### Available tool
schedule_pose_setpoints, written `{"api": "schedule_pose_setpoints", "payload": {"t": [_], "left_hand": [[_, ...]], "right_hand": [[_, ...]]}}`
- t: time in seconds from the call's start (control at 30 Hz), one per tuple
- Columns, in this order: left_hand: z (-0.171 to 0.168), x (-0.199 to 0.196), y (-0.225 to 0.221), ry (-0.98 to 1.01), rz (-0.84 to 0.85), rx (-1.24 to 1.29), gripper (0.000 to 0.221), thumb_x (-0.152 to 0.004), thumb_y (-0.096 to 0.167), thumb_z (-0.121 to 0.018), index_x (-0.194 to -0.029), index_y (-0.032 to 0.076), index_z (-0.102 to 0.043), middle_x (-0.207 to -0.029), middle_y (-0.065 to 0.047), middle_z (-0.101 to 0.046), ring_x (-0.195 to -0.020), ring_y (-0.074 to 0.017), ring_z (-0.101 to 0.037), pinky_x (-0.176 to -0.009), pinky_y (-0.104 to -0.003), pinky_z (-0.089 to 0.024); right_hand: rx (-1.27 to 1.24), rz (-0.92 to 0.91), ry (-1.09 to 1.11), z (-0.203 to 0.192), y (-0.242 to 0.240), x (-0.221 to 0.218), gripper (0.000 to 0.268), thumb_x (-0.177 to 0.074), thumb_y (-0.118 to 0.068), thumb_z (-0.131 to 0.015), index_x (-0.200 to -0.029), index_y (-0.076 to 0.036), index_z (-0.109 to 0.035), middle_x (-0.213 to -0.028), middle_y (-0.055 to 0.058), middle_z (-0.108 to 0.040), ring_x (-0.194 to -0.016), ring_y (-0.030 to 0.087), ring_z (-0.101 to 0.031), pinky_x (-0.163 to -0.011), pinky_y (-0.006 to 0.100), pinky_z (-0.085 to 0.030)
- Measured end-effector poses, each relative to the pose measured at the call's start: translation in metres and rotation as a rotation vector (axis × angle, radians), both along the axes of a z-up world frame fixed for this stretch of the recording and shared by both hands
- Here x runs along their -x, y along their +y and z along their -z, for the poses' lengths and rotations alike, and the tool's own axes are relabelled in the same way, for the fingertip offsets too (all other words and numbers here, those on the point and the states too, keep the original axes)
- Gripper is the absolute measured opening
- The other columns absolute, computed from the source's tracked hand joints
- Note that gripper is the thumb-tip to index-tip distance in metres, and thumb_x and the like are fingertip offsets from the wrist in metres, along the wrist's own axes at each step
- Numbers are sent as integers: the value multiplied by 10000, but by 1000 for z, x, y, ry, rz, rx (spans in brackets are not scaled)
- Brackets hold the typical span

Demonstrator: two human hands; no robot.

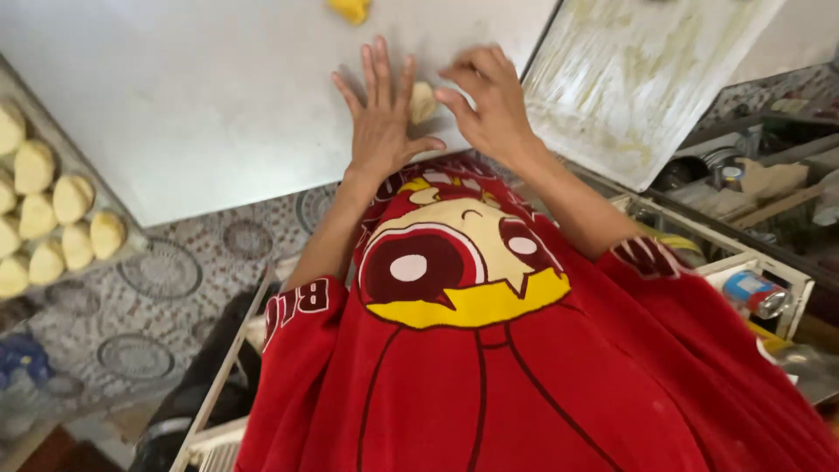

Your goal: Rapidly shaping and rolling small portions of dough on a metal workbench in a bakery

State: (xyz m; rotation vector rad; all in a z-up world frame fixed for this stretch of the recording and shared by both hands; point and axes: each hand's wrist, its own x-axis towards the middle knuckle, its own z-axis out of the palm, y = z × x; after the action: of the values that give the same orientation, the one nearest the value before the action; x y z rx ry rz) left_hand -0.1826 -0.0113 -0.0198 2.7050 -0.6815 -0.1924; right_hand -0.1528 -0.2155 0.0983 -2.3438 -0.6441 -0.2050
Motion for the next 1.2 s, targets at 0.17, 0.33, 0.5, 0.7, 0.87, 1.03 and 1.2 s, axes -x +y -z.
{"api": "schedule_pose_setpoints", "payload": {"t": [0.17,0.33,0.5,0.7,0.87,1.03,1.2], "left_hand": [[-56,60,85,159,-389,141,1287,-795,1037,-259,-1681,223,197,-1717,-101,292,-1633,-306,209,-1229,-743,201],[-87,102,142,192,-613,304,1216,-858,905,-438,-1697,210,101,-1773,-102,120,-1660,-356,124,-1234,-745,166],[-84,74,110,344,-385,275,1333,-893,782,-684,-1644,110,188,-1734,-168,130,-1638,-352,3,-1261,-634,191],[-26,26,23,255,-37,103,1272,-949,619,-896,-1563,-167,-106,-1640,-370,64,-1559,-523,37,-1229,-751,26],[-49,50,7,151,238,147,938,-966,578,-755,-1429,-120,-336,-1668,-323,-56,-1577,-445,-66,-1237,-705,10],[-53,69,-5,62,311,23,862,-919,608,-719,-1276,-120,-427,-1666,-292,-214,-1584,-378,-128,-1251,-643,14],[-98,79,7,204,214,432,214,-1013,235,-654,-1061,27,-631,-1419,-261,-606,-1418,-375,-504,-1245,-618,-197]], "right_hand": [[406,-58,-56,73,64,-20,809,-1049,-714,-125,-1333,-112,-585,-1199,114,-548,-1029,293,-489,-804,476,-318],[445,-106,-73,104,71,-25,923,-1006,-796,-105,-1215,-44,-597,-1201,136,-475,-1058,324,-433,-856,529,-328],[483,-64,-134,89,93,-47,748,-1074,-722,-222,-1030,-52,-552,-1066,133,-493,-936,313,-414,-787,456,-300],[234,-352,202,106,39,-68,369,-969,-146,-817,-1267,-43,-625,-1158,137,-556,-1039,363,-504,-851,499,-409],[303,-430,78,76,-6,-8,241,-784,91,-678,-998,-5,-620,-948,143,-574,-861,327,-516,-725,430,-445],[191,-294,220,48,11,7,137,-1017,38,-660,-890,-8,-682,-846,93,-641,-784,254,-593,-732,389,-545],[559,-148,-125,97,62,-17,771,-1078,-714,-199,-1420,-114,-543,-1274,130,-510,-1047,302,-456,-796,480,-330]]}}
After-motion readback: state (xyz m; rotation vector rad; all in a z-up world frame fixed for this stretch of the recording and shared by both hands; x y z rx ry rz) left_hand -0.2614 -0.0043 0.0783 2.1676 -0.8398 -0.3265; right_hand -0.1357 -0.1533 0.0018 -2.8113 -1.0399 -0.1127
